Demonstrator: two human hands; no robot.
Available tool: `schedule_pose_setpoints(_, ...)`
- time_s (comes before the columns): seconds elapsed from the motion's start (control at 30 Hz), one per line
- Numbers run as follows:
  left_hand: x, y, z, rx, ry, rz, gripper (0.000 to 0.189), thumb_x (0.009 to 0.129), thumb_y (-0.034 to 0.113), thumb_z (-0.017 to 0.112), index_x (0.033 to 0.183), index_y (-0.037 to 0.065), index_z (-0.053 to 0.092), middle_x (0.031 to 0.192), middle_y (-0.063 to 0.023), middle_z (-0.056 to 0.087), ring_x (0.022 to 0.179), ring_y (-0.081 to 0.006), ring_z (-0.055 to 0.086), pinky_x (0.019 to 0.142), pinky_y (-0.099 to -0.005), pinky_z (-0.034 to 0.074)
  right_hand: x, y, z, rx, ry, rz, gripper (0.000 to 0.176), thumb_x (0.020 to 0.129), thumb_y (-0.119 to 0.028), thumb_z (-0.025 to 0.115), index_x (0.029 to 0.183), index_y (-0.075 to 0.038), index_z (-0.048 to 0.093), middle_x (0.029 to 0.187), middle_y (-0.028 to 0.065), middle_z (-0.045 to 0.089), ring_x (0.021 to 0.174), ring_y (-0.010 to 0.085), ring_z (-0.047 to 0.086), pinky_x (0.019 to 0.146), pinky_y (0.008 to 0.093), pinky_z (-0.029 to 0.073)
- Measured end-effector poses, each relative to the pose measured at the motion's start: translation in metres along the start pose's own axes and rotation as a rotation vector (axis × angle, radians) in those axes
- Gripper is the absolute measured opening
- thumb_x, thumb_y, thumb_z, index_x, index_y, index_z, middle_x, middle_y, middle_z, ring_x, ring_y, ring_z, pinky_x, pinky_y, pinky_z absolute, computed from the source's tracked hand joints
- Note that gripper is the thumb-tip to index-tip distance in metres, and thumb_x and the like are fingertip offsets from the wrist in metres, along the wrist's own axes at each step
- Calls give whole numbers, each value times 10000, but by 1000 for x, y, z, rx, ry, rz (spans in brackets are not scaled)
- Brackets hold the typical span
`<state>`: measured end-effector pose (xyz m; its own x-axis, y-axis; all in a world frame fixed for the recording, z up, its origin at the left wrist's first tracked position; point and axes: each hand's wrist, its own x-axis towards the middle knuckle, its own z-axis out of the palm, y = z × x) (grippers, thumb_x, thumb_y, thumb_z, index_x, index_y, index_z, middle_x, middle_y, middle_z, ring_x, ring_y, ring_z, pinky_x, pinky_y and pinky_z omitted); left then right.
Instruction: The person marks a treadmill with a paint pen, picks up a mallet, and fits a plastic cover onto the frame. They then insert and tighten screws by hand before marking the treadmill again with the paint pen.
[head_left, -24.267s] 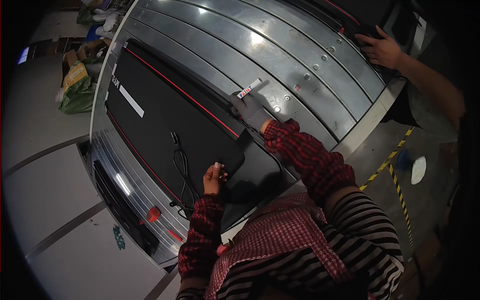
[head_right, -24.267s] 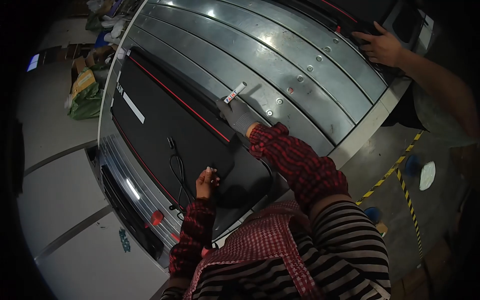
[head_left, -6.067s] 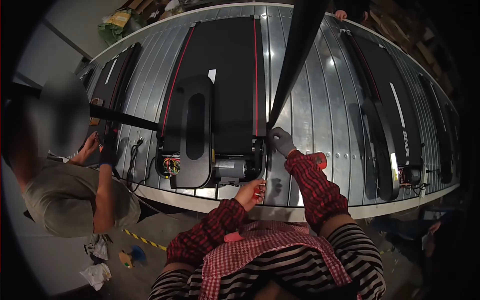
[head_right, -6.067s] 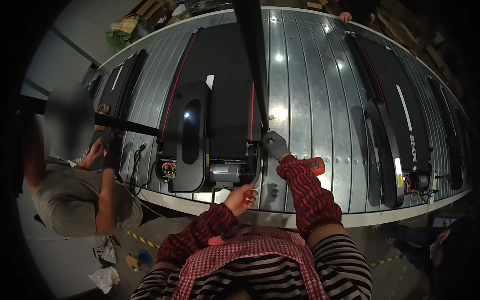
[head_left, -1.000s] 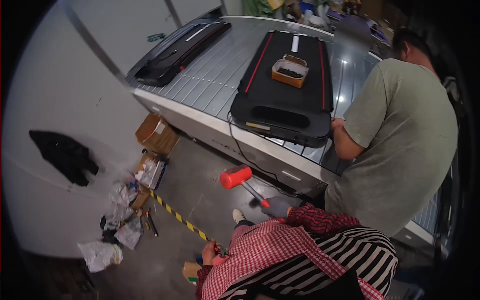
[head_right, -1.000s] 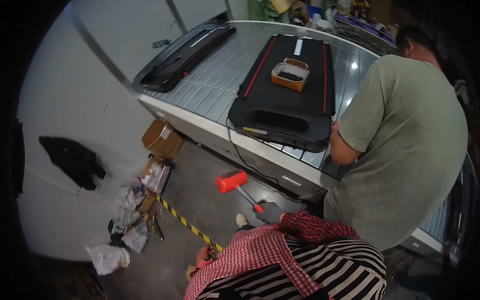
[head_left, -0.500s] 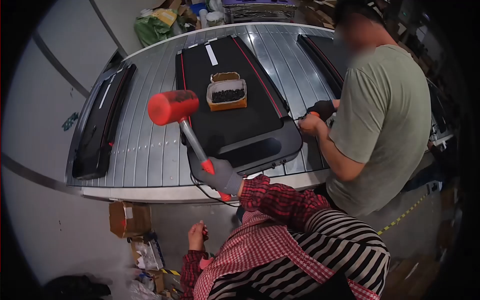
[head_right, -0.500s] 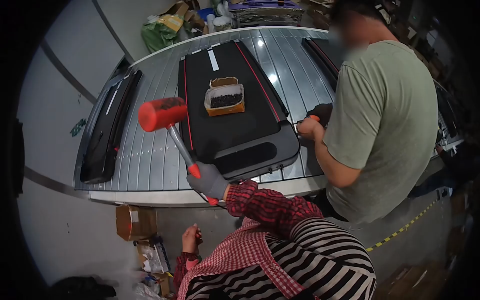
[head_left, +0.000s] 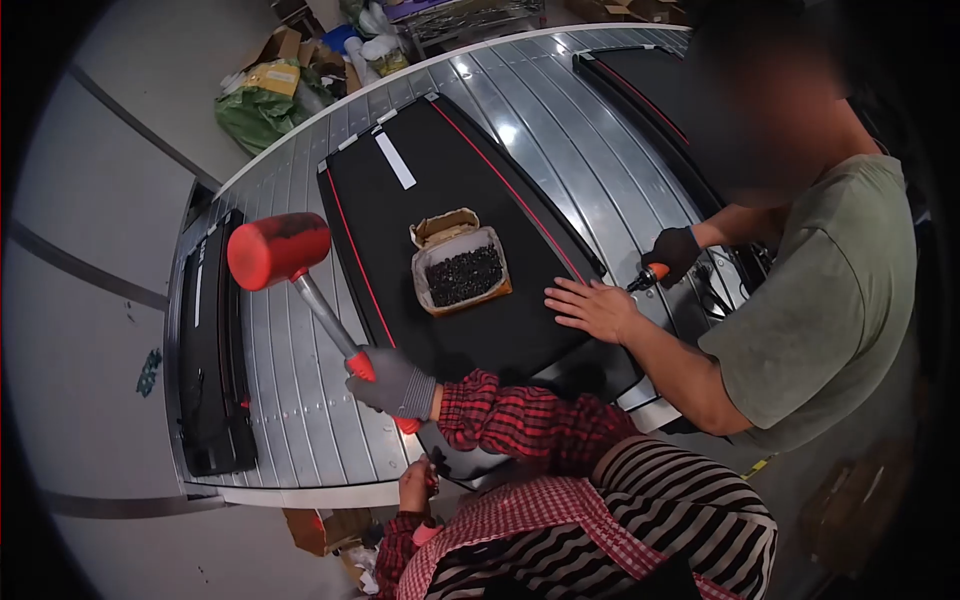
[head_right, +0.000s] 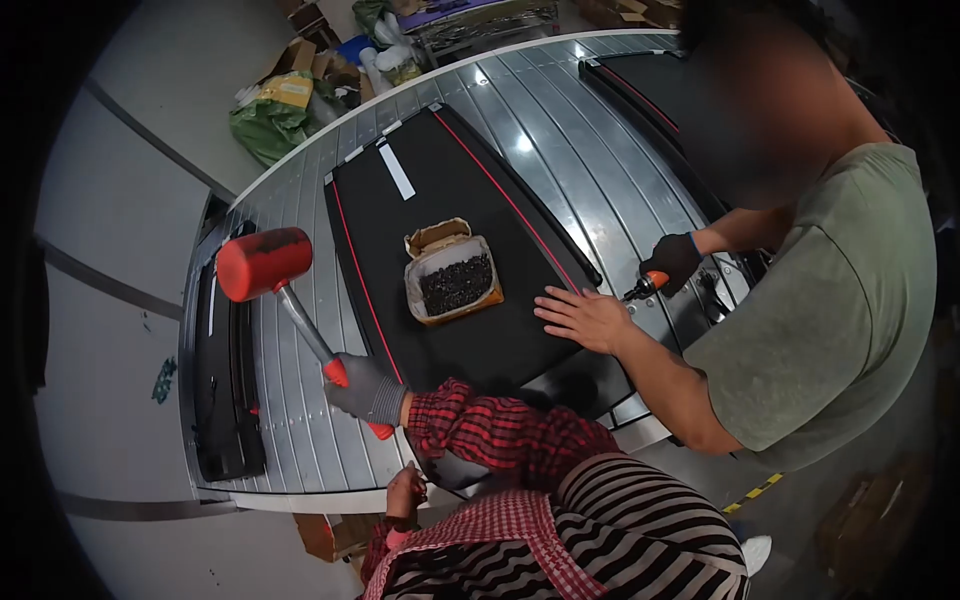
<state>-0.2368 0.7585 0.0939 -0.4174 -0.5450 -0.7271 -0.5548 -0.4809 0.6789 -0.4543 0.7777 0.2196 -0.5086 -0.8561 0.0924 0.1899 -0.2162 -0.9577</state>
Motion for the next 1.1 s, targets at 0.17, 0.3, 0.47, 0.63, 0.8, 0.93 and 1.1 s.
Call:
schedule_pose_setpoints(0.17, 49, 60, 40, -141, -231, 28, 192, 815, 287, 527, 787, 97, 522, 630, 18, 497, 546, -71, 463, 442, -199, 342, 100, 5, -94, -409, 407, -92, 213, 700, -197, 579, 775, -13, 502, 572, 75, 511, 510, 159, 529, 479, 297, 431)
schedule_pose_setpoints(0.3, 100, 96, 80, 100, -267, 236, 126, 772, 189, 601, 798, 94, 522, 644, 38, 475, 586, -49, 438, 491, -202, 339, 166, 12, -235, -576, 665, 15, 237, 675, -247, 567, 673, -13, 533, 550, 114, 520, 517, 207, 556, 479, 345, 417)
schedule_pose_setpoints(0.47, 163, 112, 113, 237, -79, 518, 172, 772, 197, 606, 797, 55, 512, 634, 26, 460, 581, -49, 402, 523, -201, 348, 146, 30, -401, -1028, 848, 417, 270, 658, -257, 564, 732, 2, 583, 571, 129, 561, 540, 237, 576, 528, 353, 441)
schedule_pose_setpoints(0.63, 186, 118, 128, 371, 99, 697, 198, 737, 182, 628, 815, 32, 526, 693, -87, 529, 576, -182, 512, 549, -278, 417, 119, 77, -521, -1102, 893, 754, 365, 685, -350, 571, 891, -49, 579, 867, 152, 603, 834, 264, 584, 704, 361, 446)
schedule_pose_setpoints(0.8, 189, 106, 122, 334, 73, 682, 183, 723, 134, 646, 824, 32, 532, 691, -56, 528, 577, -114, 508, 531, -237, 412, 211, -22, -514, -1531, 753, 1064, 553, 710, -332, 577, 1190, -103, 428, 1170, 167, 457, 1060, 315, 466, 849, 388, 410)
schedule_pose_setpoints(0.93, 191, 108, 123, 214, 52, 610, 185, 722, 119, 650, 819, 18, 529, 663, -38, 525, 576, -81, 496, 526, -208, 407, 320, -103, -503, -1765, 604, 473, 486, 713, -319, 548, 1132, -80, 487, 1103, 161, 517, 975, 299, 521, 847, 361, 400)
schedule_pose_setpoints(1.1, 185, 112, 126, 133, 24, 586, 191, 725, 123, 648, 818, 8, 527, 635, -44, 524, 564, -79, 498, 509, -213, 412, 389, -121, -458, -1934, 178, 102, 485, 721, -357, 557, 1086, -41, 520, 1031, 142, 566, 953, 291, 535, 819, 343, 402)
